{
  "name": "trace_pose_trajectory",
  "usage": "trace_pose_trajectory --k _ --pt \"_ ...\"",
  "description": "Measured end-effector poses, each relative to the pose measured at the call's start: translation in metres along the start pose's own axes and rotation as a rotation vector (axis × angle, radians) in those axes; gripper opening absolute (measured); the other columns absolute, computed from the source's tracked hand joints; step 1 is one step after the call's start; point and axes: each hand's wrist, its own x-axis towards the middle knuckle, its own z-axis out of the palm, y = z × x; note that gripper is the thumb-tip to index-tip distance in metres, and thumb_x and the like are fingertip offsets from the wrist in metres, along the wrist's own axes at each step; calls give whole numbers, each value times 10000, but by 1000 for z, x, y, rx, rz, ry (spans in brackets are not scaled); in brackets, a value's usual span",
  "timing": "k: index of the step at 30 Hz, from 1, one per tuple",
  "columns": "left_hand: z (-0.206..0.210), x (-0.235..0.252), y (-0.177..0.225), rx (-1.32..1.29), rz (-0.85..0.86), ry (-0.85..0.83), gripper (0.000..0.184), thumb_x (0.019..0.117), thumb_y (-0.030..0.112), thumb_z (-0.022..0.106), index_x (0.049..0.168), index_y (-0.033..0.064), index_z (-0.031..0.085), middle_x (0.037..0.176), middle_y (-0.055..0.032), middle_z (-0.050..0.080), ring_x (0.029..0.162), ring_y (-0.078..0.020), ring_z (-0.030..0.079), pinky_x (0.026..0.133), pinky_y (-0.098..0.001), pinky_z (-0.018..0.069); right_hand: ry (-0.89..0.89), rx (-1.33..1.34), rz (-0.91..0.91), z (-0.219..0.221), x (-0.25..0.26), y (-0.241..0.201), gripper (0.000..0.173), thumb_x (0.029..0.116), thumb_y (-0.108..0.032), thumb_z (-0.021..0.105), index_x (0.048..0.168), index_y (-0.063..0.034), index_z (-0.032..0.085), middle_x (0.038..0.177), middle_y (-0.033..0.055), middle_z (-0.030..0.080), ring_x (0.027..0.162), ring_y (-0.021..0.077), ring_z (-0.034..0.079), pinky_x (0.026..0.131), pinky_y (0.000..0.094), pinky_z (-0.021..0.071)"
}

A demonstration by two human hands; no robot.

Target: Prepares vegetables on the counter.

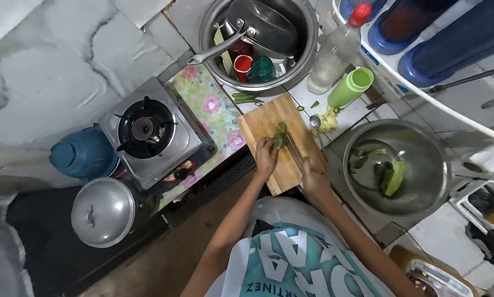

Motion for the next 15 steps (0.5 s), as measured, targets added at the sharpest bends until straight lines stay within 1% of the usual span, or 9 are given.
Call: trace_pose_trajectory --k 2,4,6,8,10,13,15 --pt "-1 1 2 6 -16 -12 235 939 128 717 1159 48 737 1231 -165 658 1186 -323 613 1013 -480 510 -52 -26 28 -4 0 -2 498 1055 -111 423 1539 -3 385 953 246 714 901 455 720 767 572 571" --pt "-1 1 1 0 -21 -14 239 940 120 714 1166 43 734 1235 -166 657 1183 -318 617 1015 -472 510 -80 -29 41 -8 -1 -4 512 1049 -104 427 1549 -4 377 965 252 716 907 459 720 773 573 570" --pt "0 1 1 -6 -21 -11 246 934 115 722 1167 38 732 1230 -171 656 1173 -317 621 1014 -467 511 -160 -30 69 -18 -1 -6 526 1065 -111 406 1577 -22 331 1025 258 711 963 456 712 828 575 559" --pt "0 1 1 -10 -16 -3 244 930 107 726 1162 34 733 1220 -174 657 1159 -315 627 1002 -463 519 -213 -39 73 -25 -1 -6 518 1075 -121 405 1577 -24 321 1061 259 706 990 455 706 850 579 553" --pt "0 1 1 -8 -14 1 241 931 105 723 1162 36 734 1228 -174 657 1165 -317 626 1002 -466 519 -233 -55 66 -28 -1 -8 497 1074 -120 420 1554 -13 345 1059 266 705 991 463 705 847 583 552" --pt "1 0 -1 -7 -8 3 243 934 106 716 1168 44 736 1236 -175 655 1183 -323 618 1008 -476 513 -206 -87 53 -27 -3 -11 456 1073 -117 421 1511 4 398 1006 265 710 955 472 711 817 586 556" --pt "1 1 1 -11 -16 4 242 933 97 714 1168 45 737 1240 -174 653 1192 -322 613 1016 -474 507 -208 -107 67 -26 -2 -15 455 1086 -125 396 1525 -7 385 1017 259 711 967 465 712 819 579 558"
